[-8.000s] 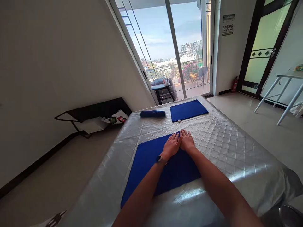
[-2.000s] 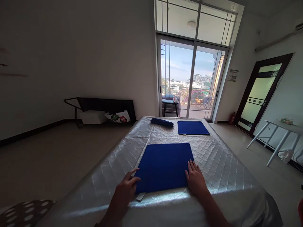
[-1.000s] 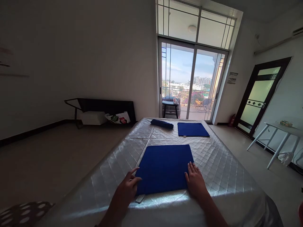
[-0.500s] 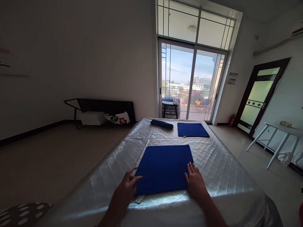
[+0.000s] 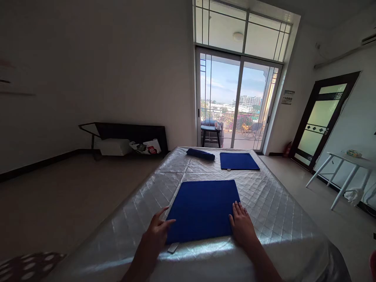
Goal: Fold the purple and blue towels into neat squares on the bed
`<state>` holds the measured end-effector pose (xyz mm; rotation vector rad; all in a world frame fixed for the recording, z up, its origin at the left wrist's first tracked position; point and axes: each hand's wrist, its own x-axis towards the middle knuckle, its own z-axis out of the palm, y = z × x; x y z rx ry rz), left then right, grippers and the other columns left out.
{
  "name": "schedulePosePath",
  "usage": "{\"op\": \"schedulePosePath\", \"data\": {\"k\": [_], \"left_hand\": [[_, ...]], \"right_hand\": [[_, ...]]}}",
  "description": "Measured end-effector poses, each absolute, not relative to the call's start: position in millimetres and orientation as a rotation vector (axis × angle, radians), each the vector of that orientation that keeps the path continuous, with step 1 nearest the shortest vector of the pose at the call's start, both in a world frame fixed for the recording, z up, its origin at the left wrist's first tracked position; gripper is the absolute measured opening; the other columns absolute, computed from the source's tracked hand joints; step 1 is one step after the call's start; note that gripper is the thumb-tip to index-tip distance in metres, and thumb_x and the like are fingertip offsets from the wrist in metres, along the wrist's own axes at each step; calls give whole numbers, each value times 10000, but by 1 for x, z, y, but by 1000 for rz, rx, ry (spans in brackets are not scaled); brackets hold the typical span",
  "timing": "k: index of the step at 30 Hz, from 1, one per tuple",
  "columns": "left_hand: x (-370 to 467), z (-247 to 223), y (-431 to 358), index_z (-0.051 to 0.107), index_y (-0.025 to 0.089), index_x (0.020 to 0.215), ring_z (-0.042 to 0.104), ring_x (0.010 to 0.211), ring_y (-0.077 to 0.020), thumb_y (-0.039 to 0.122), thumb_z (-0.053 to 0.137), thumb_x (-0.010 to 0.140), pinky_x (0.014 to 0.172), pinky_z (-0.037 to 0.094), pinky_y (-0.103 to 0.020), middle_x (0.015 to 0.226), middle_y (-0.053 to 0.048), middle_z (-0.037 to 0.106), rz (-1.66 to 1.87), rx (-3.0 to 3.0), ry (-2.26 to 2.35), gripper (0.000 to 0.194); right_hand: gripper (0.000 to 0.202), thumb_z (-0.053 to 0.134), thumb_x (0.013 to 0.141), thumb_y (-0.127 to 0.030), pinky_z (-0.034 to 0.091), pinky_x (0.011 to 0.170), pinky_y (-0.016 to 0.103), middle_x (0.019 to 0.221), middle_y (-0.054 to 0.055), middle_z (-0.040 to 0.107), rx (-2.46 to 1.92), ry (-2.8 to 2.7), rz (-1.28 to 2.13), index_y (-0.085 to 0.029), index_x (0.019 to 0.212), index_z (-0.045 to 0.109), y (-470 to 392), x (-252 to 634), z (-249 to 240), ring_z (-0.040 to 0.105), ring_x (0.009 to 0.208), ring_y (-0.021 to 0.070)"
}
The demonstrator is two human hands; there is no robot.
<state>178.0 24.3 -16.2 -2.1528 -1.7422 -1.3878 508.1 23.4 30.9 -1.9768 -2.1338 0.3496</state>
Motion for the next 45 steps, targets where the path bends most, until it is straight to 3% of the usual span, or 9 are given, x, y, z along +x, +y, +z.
{"op": "schedulePosePath", "data": {"k": [6,12,21,26,33,38,45], "left_hand": [[182,-17,25,763,237,777,684,768,-129,176,390,896,582,576,-225,1237,-70,658,-1343,-2089,-1667,396],[178,-18,26,753,222,719,679,697,-110,197,413,890,555,569,-215,1240,-87,650,-1355,-2097,-1645,382],[176,-25,25,760,239,853,689,763,-121,140,381,884,487,531,-195,1290,-64,636,-1264,-2097,-1647,392],[175,-23,26,743,229,770,679,753,-111,78,424,834,582,579,-207,1266,-65,629,-1267,-2147,-1559,359],[171,-22,25,717,206,724,643,653,-82,93,403,868,530,543,-186,1224,-82,628,-1318,-2138,-1514,364],[174,-25,26,747,245,839,663,763,-98,75,396,855,547,537,-172,1266,-51,618,-1281,-2114,-1576,390],[173,-24,28,725,217,730,643,684,-85,108,401,851,554,554,-195,1268,-62,618,-1350,-2169,-1557,362]], "right_hand": [[606,284,1011,-342,161,1236,397,1624,94,250,-1985,-2124,377,-78,1556,289,22,507,35,176,1525,218],[602,283,1012,-347,157,1237,397,1620,92,264,-1980,-2118,364,-90,1555,299,23,508,32,179,1524,216],[602,276,1015,-342,161,1238,411,1625,92,243,-1989,-2136,363,-86,1560,277,24,508,32,171,1525,219],[603,285,1012,-345,169,1236,407,1619,99,262,-1979,-2123,367,-82,1555,294,24,508,32,175,1524,217],[605,279,1011,-355,161,1238,398,1623,86,254,-1985,-2124,365,-95,1558,293,23,508,33,178,1523,213],[607,271,1012,-346,151,1239,389,1627,89,244,-2006,-2148,358,-84,1559,281,23,507,35,165,1527,211],[605,282,1012,-345,159,1236,395,1620,100,264,-1987,-2128,373,-79,1556,294,23,507,34,175,1525,217]]}}
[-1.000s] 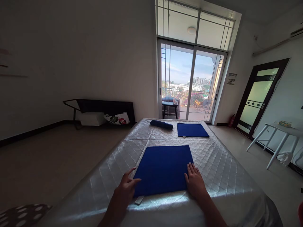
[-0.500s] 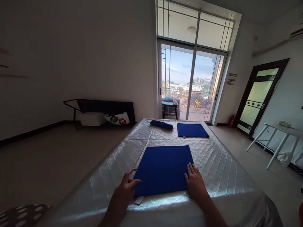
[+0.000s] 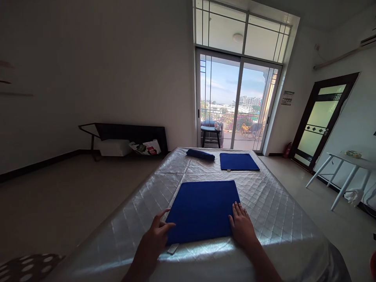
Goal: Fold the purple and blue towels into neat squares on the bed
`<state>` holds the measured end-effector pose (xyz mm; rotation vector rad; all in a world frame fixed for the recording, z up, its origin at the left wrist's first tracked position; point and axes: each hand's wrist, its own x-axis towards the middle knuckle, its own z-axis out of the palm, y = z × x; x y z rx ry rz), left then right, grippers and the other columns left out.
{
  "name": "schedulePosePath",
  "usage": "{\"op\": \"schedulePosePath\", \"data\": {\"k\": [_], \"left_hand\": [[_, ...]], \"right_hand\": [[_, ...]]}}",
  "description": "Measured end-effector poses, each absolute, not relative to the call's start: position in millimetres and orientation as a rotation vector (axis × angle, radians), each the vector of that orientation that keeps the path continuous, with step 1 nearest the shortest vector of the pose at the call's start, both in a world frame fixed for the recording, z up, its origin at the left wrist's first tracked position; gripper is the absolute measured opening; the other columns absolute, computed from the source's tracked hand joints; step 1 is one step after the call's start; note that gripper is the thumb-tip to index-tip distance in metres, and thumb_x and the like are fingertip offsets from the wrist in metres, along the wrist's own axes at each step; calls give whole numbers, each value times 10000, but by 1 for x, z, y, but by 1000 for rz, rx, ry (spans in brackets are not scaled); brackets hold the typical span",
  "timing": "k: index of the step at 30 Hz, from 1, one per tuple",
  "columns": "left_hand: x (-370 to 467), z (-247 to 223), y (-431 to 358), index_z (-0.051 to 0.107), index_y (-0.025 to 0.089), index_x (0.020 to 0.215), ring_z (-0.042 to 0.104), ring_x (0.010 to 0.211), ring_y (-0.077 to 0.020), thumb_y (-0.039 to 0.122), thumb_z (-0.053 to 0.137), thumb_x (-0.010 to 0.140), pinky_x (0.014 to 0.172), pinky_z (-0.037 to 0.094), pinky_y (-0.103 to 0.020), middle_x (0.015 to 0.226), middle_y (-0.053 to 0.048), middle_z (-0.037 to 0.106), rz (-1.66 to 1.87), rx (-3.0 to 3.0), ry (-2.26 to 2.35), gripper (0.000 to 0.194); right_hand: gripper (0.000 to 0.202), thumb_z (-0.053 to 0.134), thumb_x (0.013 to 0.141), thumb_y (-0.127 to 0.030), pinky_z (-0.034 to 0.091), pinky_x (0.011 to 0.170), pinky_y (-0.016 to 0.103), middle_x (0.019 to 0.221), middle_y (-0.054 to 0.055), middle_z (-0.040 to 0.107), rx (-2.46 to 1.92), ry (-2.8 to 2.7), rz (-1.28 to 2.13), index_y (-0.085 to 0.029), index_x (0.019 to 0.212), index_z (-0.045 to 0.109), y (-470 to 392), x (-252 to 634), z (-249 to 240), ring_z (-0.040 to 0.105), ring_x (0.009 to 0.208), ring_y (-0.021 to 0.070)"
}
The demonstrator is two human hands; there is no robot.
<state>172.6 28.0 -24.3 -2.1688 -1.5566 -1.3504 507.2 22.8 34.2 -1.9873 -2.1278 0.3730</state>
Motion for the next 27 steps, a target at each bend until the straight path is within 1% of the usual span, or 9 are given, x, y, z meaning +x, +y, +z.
{"op": "schedulePosePath", "data": {"k": [4,9,13,17,22,24,27], "left_hand": [[173,-22,25,724,218,734,652,685,-94,110,408,857,568,561,-206,1251,-66,631,-1364,-2140,-1600,356],[175,-26,26,759,254,851,677,803,-119,133,417,877,586,569,-197,1283,-53,626,-1309,-2108,-1626,364],[171,-30,30,747,230,764,674,788,-127,152,416,870,599,588,-226,1282,-69,635,-1326,-2139,-1584,356],[170,-27,26,731,216,733,677,751,-108,97,389,839,562,564,-202,1336,-69,616,-1255,-2190,-1657,377],[174,-17,21,726,218,714,678,702,-100,74,391,822,565,560,-195,1258,-61,658,-1255,-2198,-1625,380],[175,-17,22,740,225,746,680,713,-102,69,389,824,566,558,-191,1234,-60,667,-1253,-2175,-1605,392],[174,-24,24,760,246,831,691,790,-114,59,409,810,549,546,-179,1278,-42,652,-1213,-2132,-1642,398]], "right_hand": [[600,284,1010,-347,159,1236,387,1620,85,266,-1979,-2123,347,-97,1555,307,24,508,32,182,1523,213],[603,292,1008,-344,169,1236,405,1619,92,260,-1978,-2120,363,-86,1553,305,24,508,31,188,1522,219],[607,283,1009,-346,168,1235,410,1621,96,255,-1976,-2122,368,-80,1554,296,24,508,33,182,1523,221],[610,270,1011,-350,161,1236,408,1625,95,246,-1983,-2138,367,-80,1558,282,24,508,33,171,1526,221],[608,274,1012,-352,169,1234,403,1620,95,260,-1972,-2132,344,-84,1557,292,24,508,31,187,1523,218],[608,285,1009,-353,177,1233,405,1615,96,269,-1956,-2123,342,-82,1553,304,24,509,31,196,1520,220],[609,293,1007,-351,176,1233,405,1615,98,272,-1962,-2123,347,-76,1550,307,25,508,30,196,1521,223]]}}
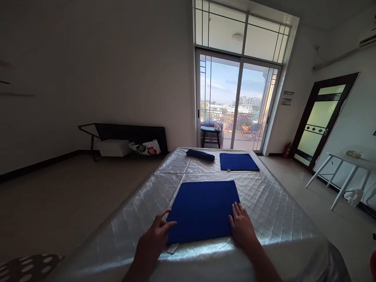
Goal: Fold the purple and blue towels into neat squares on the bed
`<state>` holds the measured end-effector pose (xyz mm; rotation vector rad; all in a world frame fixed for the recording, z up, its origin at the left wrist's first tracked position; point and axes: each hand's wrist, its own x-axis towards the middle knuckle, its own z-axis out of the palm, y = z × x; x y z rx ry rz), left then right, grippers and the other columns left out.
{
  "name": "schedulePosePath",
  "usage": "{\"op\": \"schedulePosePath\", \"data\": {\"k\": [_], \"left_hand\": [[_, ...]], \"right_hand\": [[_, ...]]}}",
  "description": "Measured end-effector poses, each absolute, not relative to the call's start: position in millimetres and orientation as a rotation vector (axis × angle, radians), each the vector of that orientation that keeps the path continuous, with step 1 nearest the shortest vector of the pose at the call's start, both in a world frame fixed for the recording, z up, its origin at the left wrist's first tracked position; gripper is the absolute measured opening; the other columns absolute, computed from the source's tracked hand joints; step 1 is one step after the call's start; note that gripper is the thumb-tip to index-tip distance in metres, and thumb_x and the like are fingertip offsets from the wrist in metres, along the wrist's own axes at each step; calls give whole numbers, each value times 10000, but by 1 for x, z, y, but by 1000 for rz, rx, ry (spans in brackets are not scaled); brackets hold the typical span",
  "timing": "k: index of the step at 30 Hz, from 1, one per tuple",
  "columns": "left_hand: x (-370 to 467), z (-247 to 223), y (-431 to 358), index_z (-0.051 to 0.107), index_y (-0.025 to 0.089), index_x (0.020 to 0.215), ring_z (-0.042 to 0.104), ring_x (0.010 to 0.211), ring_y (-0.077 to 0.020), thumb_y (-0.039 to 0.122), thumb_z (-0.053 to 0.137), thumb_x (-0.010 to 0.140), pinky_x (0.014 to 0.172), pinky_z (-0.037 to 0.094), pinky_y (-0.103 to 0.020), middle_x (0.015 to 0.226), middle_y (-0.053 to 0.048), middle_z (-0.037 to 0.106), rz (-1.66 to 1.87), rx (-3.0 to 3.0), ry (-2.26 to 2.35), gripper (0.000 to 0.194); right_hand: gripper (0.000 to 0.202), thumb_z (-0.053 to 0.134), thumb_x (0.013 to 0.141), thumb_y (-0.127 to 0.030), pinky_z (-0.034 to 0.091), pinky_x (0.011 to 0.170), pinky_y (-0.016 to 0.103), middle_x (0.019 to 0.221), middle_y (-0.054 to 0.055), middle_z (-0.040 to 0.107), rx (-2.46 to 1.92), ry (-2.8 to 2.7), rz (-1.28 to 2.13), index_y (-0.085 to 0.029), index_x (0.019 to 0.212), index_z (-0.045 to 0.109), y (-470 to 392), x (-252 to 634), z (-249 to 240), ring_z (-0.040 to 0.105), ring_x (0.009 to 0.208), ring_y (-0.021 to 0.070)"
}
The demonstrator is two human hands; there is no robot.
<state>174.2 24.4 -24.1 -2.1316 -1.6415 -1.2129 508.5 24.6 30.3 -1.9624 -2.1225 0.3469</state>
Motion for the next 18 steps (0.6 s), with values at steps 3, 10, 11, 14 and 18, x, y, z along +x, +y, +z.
{"op": "schedulePosePath", "data": {"k": [3,10,11,14,18], "left_hand": [[172,-30,26,757,241,812,691,796,-115,73,420,811,574,560,-187,1315,-40,635,-1214,-2149,-1640,377],[172,-23,24,717,222,692,680,704,-103,72,396,807,542,556,-190,1267,-38,669,-1182,-2167,-1686,373],[173,-21,23,716,221,689,679,689,-103,82,388,821,525,548,-189,1246,-43,677,-1188,-2165,-1679,381],[176,-17,20,735,218,734,690,704,-107,108,369,866,525,544,-186,1228,-58,682,-1199,-2164,-1638,405],[178,-16,19,761,240,844,703,784,-112,106,374,879,513,525,-171,1294,-47,659,-1163,-2146,-1625,411]], "right_hand": [[610,293,1008,-359,175,1232,399,1614,100,278,-1962,-2117,344,-79,1551,309,26,509,28,191,1522,221],[612,285,1012,-375,176,1231,403,1616,92,281,-1952,-2112,342,-95,1555,304,27,510,24,190,1523,218],[612,282,1011,-373,176,1232,406,1617,91,277,-1953,-2114,343,-92,1555,304,26,510,25,188,1523,219],[611,275,1009,-354,170,1236,415,1622,92,256,-1961,-2129,351,-78,1553,298,25,509,28,177,1525,223],[608,284,1007,-356,176,1233,411,1618,91,266,-1955,-2122,342,-88,1552,310,25,509,27,190,1522,221]]}}
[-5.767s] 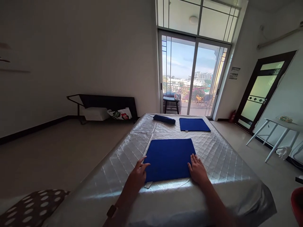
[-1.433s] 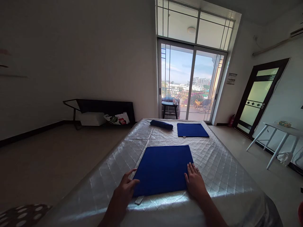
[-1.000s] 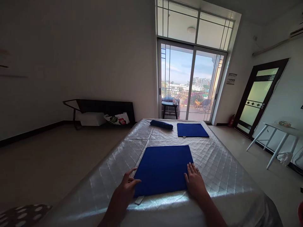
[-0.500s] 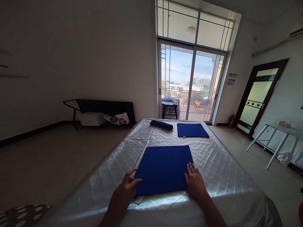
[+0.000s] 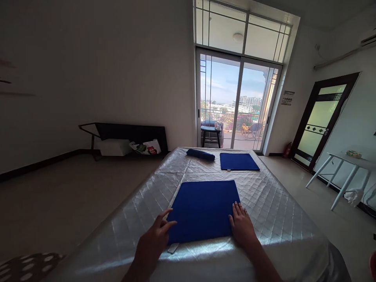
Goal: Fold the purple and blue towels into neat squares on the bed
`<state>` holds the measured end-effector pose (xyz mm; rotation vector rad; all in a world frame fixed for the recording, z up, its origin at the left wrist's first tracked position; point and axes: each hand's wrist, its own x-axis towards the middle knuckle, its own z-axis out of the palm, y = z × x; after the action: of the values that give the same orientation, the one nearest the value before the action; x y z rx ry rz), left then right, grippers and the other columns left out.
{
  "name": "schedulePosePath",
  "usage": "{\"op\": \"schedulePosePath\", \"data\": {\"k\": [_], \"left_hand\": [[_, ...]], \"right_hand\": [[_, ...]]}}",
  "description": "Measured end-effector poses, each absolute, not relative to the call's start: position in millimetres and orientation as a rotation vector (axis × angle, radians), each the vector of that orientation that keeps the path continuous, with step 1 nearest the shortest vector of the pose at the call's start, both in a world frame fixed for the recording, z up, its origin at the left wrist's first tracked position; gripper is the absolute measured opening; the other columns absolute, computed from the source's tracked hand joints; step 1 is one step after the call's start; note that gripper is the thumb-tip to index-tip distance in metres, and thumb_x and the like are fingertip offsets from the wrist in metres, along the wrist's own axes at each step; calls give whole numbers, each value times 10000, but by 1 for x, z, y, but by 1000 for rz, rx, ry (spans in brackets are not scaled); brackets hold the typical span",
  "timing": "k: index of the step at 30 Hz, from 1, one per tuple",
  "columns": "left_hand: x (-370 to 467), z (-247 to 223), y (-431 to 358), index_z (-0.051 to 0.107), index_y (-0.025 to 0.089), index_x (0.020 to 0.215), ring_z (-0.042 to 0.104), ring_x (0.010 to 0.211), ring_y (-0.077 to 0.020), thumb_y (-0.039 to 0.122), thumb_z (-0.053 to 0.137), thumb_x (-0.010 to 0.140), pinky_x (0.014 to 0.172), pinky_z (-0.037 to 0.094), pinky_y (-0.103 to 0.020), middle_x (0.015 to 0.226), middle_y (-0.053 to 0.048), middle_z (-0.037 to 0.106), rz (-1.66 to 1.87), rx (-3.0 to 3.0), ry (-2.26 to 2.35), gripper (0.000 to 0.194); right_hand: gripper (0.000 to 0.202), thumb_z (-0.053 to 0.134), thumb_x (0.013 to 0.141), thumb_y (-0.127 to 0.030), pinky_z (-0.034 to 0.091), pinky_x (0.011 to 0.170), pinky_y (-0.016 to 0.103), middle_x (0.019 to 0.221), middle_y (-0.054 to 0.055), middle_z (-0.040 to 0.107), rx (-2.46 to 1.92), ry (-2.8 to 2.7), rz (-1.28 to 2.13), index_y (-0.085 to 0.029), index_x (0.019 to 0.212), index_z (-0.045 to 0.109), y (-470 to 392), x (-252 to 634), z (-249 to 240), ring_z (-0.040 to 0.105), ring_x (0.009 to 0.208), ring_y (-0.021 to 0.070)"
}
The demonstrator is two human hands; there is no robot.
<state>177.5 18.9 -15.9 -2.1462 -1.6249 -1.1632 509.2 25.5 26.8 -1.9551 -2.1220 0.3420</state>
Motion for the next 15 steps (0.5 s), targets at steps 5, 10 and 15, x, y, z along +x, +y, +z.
{"op": "schedulePosePath", "data": {"k": [5,10,15], "left_hand": [[178,-12,16,728,227,739,699,779,-114,73,412,811,589,564,-196,1278,-39,664,-1162,-2203,-1654,359],[177,-7,13,718,216,739,692,764,-105,33,363,814,588,543,-193,1309,-62,645,-1119,-2213,-1692,406],[175,-17,19,739,226,780,689,749,-107,31,361,814,542,519,-177,1242,-53,673,-1152,-2191,-1644,426]], "right_hand": [[608,298,1004,-362,178,1230,403,1617,86,274,-1950,-2115,335,-103,1554,314,27,510,23,198,1521,219],[607,276,1009,-363,177,1229,390,1622,80,265,-1954,-2128,330,-106,1558,307,26,510,25,195,1522,214],[602,281,1011,-359,176,1229,395,1620,82,269,-1958,-2125,338,-109,1559,304,24,509,28,192,1522,212]]}}
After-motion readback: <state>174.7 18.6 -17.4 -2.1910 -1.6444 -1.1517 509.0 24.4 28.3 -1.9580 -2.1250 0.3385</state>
